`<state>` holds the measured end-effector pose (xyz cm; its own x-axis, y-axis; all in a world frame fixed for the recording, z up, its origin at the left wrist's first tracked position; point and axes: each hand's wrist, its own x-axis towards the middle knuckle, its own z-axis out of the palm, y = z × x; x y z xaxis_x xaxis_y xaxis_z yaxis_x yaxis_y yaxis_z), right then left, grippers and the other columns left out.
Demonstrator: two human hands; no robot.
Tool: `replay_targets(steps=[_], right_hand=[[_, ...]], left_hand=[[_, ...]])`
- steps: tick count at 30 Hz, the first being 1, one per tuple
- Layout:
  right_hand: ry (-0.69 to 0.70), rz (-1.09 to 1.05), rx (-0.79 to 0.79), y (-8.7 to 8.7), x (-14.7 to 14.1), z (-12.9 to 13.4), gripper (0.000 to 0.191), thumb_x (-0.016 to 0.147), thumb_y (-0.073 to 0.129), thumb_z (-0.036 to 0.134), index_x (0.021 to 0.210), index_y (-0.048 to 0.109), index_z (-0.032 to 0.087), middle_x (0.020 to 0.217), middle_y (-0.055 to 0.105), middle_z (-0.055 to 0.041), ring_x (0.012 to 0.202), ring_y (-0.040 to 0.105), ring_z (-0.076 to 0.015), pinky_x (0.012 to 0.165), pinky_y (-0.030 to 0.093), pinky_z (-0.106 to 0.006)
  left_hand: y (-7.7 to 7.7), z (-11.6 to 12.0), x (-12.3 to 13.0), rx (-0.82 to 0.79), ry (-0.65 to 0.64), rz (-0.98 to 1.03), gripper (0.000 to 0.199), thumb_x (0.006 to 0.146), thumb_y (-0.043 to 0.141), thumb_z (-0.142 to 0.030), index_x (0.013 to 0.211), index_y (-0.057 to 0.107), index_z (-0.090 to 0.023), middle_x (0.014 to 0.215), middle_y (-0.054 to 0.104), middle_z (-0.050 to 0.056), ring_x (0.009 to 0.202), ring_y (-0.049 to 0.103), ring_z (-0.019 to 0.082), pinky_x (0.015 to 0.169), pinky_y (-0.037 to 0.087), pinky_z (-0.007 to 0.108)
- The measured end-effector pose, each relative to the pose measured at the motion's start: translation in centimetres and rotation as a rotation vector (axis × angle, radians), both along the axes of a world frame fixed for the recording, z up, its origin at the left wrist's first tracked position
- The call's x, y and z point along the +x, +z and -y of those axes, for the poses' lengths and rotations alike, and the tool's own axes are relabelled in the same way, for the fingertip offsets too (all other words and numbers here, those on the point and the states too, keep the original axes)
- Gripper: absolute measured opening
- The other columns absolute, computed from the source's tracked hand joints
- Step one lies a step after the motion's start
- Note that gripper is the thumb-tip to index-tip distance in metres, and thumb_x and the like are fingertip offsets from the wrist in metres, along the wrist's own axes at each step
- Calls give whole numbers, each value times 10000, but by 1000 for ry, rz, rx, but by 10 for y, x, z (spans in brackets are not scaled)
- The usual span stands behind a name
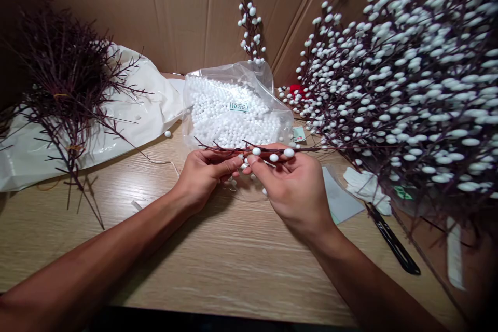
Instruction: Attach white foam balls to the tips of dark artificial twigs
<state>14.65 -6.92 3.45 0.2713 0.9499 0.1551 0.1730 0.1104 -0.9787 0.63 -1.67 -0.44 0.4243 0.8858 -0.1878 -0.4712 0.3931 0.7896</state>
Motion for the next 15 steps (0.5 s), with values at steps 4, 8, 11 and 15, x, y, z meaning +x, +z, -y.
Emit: replay_targets(steps=[4,8,11,15], right_hand=[[-14,46,24,1,0,0,60,824,762,212,819,721,169,742,776,-41,644,758,-178,611,622,-238],[-12,75,38,1,1,0,55,831,750,205,837,714,163,745,786,-43,636,764,-174,585,611,-218],[-10,110,59,-1,2,0,58,830,744,196,854,722,148,764,791,-47,674,777,-176,600,615,-207],[-13,156,104,-2,2,0,37,830,724,174,844,726,140,767,793,-44,679,771,-160,602,611,-189]], left_hand=[[1,0,1,18,3,11,256,605,964,-208,814,846,-119,847,804,118,702,675,129,680,502,247],[1,1,1,49,14,-5,301,563,977,-184,830,849,-125,845,810,112,671,659,115,642,492,228],[1,1,2,50,22,-5,310,544,985,-181,815,846,-125,847,811,112,680,666,120,650,503,229],[1,2,3,45,36,-2,306,536,987,-183,798,841,-122,817,805,105,657,659,114,631,499,223]])
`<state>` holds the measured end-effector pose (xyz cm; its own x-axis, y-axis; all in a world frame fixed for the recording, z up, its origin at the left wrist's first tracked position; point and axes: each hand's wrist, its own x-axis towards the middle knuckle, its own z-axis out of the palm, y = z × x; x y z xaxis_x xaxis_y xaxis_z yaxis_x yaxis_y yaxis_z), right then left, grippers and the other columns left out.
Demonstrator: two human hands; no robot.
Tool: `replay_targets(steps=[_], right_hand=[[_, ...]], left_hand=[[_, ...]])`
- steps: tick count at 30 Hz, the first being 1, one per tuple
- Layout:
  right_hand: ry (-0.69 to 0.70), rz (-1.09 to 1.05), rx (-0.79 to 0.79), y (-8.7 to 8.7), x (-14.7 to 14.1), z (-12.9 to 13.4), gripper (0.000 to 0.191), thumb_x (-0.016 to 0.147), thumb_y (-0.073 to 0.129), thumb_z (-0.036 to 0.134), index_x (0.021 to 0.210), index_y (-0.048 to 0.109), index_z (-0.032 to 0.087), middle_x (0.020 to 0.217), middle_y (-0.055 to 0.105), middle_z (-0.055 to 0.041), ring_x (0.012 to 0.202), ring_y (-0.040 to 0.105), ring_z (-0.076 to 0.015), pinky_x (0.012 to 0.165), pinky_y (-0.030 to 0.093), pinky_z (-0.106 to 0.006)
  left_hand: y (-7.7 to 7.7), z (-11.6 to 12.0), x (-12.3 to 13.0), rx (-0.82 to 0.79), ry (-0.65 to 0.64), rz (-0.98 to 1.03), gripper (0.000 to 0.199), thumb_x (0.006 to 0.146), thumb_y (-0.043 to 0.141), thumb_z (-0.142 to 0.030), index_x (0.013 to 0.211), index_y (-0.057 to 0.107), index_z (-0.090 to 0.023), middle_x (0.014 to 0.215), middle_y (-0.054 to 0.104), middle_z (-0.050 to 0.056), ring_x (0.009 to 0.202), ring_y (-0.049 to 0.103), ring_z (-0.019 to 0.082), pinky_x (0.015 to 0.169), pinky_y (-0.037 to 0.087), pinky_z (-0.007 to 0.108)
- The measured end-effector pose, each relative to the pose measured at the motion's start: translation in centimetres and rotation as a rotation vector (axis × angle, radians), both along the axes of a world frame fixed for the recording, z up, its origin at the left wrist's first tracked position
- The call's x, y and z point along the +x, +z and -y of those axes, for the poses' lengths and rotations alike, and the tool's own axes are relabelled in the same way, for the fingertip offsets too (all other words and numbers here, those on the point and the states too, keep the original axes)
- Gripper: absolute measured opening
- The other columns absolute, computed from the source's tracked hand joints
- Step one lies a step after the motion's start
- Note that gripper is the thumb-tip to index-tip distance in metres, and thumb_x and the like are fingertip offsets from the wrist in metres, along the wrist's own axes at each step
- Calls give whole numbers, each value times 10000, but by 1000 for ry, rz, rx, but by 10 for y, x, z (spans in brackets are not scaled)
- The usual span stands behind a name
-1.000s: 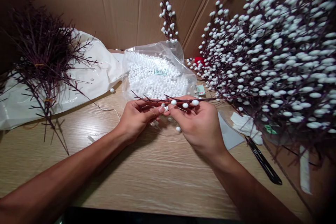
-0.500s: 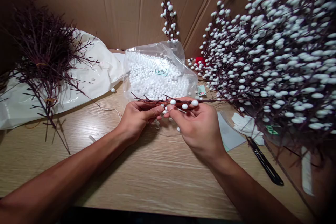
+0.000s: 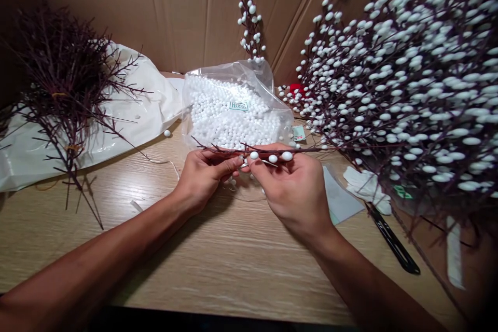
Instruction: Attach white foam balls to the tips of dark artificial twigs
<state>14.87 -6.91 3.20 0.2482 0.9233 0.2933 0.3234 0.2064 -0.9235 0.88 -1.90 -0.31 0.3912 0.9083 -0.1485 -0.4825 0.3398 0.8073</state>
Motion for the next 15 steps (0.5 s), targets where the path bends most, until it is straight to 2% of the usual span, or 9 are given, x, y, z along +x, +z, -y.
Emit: replay_targets(steps=[9,15], right_hand=[[-36,24,28,-4,-2,0,49,825,725,178,855,725,140,775,788,-45,683,761,-148,619,611,-183],[-52,44,23,-6,-5,3,91,845,726,201,907,734,136,803,788,-52,688,756,-146,628,615,-188]], left_hand=[[-1,0,0,26,19,-22,287,557,984,-222,778,834,-117,779,788,102,638,639,111,612,492,230],[0,1,0,-33,35,-23,335,494,1001,-192,772,830,-114,770,781,86,598,637,103,581,472,219]])
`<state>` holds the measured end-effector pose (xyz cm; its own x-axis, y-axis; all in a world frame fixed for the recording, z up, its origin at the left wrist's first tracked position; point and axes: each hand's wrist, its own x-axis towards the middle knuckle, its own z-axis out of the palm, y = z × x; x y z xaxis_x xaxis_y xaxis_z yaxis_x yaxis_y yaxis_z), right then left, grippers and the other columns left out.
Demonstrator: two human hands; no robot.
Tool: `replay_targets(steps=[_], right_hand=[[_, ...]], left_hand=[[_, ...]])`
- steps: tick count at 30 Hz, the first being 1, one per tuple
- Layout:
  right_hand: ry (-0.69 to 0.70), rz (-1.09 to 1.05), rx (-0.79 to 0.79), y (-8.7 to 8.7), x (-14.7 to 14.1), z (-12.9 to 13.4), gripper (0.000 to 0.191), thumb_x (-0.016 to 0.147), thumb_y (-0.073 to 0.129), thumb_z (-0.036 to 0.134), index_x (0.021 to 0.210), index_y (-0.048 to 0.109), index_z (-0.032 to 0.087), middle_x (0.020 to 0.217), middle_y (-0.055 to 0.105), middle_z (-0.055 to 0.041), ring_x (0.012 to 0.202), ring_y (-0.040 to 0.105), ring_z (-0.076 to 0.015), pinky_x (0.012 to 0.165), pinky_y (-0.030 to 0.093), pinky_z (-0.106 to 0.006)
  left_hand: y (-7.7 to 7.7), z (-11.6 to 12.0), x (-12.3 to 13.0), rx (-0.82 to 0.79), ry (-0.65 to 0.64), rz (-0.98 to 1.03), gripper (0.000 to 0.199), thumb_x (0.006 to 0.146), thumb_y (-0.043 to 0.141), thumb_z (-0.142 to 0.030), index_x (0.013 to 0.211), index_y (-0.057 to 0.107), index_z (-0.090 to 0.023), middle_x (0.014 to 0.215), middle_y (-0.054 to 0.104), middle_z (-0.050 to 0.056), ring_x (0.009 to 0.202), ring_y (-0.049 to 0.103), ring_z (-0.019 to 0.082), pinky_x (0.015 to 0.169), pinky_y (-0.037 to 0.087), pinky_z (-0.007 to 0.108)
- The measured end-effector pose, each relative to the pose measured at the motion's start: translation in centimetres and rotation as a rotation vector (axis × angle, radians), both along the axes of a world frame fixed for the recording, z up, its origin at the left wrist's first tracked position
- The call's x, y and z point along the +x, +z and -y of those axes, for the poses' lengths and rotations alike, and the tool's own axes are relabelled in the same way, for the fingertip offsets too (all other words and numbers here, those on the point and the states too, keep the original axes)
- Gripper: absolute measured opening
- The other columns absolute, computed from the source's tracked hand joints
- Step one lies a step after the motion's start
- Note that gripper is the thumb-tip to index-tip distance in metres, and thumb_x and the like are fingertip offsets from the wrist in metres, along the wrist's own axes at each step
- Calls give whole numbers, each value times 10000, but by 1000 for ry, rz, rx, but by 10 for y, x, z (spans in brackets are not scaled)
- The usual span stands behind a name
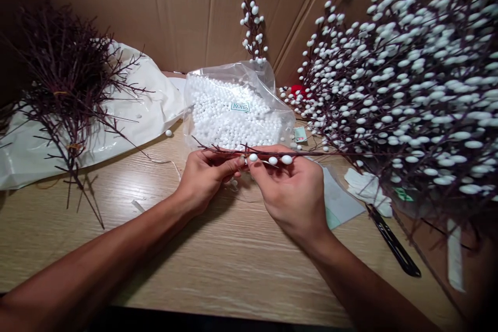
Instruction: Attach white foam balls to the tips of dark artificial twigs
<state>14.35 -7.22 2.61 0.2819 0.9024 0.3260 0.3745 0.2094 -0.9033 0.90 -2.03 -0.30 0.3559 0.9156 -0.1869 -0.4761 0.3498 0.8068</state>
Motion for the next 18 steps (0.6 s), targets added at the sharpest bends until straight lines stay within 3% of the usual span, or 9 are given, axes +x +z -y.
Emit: replay_targets(steps=[18], right_hand=[[-33,49,35,-2,-5,0,83,857,722,190,932,733,158,867,793,-61,745,777,-182,684,654,-247]], left_hand=[[2,0,0,35,-18,15,317,550,990,-240,789,830,-108,753,755,82,611,599,98,578,424,233]])
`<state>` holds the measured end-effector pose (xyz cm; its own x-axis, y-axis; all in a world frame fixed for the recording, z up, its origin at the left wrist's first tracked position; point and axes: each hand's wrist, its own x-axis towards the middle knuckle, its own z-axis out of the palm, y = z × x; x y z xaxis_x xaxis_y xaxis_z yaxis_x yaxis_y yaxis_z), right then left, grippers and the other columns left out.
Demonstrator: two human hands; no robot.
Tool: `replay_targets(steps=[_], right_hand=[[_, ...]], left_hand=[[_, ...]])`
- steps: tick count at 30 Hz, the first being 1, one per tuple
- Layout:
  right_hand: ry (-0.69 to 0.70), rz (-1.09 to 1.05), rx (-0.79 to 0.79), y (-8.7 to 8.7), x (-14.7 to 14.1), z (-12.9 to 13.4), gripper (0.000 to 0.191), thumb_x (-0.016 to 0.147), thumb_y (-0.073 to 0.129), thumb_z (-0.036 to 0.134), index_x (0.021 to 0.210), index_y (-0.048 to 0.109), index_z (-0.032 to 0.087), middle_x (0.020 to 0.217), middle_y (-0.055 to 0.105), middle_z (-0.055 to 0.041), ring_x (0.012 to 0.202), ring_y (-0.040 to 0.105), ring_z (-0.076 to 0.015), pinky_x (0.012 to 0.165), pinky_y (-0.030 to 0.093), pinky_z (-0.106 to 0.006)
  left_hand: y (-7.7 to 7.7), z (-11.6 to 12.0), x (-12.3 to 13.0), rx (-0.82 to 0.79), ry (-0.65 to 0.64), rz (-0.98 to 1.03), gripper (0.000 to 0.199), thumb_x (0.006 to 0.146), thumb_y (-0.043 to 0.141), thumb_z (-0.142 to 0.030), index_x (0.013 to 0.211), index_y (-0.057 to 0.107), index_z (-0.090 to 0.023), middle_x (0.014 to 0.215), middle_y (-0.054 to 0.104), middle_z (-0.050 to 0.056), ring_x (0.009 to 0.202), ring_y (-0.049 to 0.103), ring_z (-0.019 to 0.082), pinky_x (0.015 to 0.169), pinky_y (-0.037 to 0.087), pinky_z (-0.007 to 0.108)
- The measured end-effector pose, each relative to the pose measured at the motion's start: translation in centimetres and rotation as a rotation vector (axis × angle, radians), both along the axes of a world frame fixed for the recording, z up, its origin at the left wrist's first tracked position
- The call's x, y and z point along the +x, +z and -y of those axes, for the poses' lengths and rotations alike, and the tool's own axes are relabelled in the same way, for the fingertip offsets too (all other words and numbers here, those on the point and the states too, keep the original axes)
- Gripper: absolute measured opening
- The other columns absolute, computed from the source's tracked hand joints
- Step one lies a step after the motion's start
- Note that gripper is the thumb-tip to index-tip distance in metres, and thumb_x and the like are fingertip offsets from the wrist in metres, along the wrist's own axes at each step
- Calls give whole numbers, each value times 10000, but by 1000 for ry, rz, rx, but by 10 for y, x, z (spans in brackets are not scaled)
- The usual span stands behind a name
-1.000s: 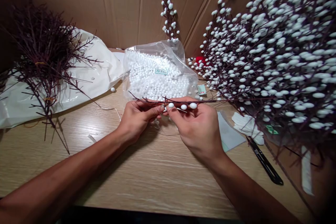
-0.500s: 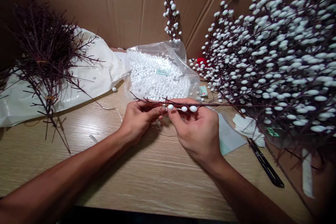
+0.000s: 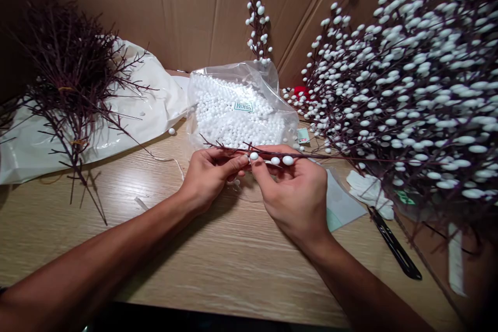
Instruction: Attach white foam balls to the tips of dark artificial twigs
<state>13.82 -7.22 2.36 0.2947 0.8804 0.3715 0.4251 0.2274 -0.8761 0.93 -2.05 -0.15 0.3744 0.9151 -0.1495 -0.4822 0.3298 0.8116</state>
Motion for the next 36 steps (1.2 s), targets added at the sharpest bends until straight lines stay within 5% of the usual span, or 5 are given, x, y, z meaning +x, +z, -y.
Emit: replay_targets(steps=[23,30,36], right_hand=[[-15,57,-2,0,1,0,105,863,724,210,953,747,161,907,801,-79,749,778,-193,664,651,-259],[-21,146,84,-4,5,0,109,896,701,177,989,758,178,1030,796,-75,923,766,-203,815,646,-308],[-49,216,79,-6,5,0,126,897,699,177,1007,759,177,1014,798,-69,895,760,-201,818,635,-326]], left_hand=[[-1,-1,-1,-24,-27,42,290,596,977,-250,796,828,-104,774,772,96,613,608,91,577,435,214],[-2,-2,0,-54,-7,39,298,614,969,-261,815,826,-95,806,772,110,619,626,98,564,424,214],[-2,-2,0,-43,13,50,265,631,956,-236,829,832,-111,787,759,84,616,615,93,558,410,215]])
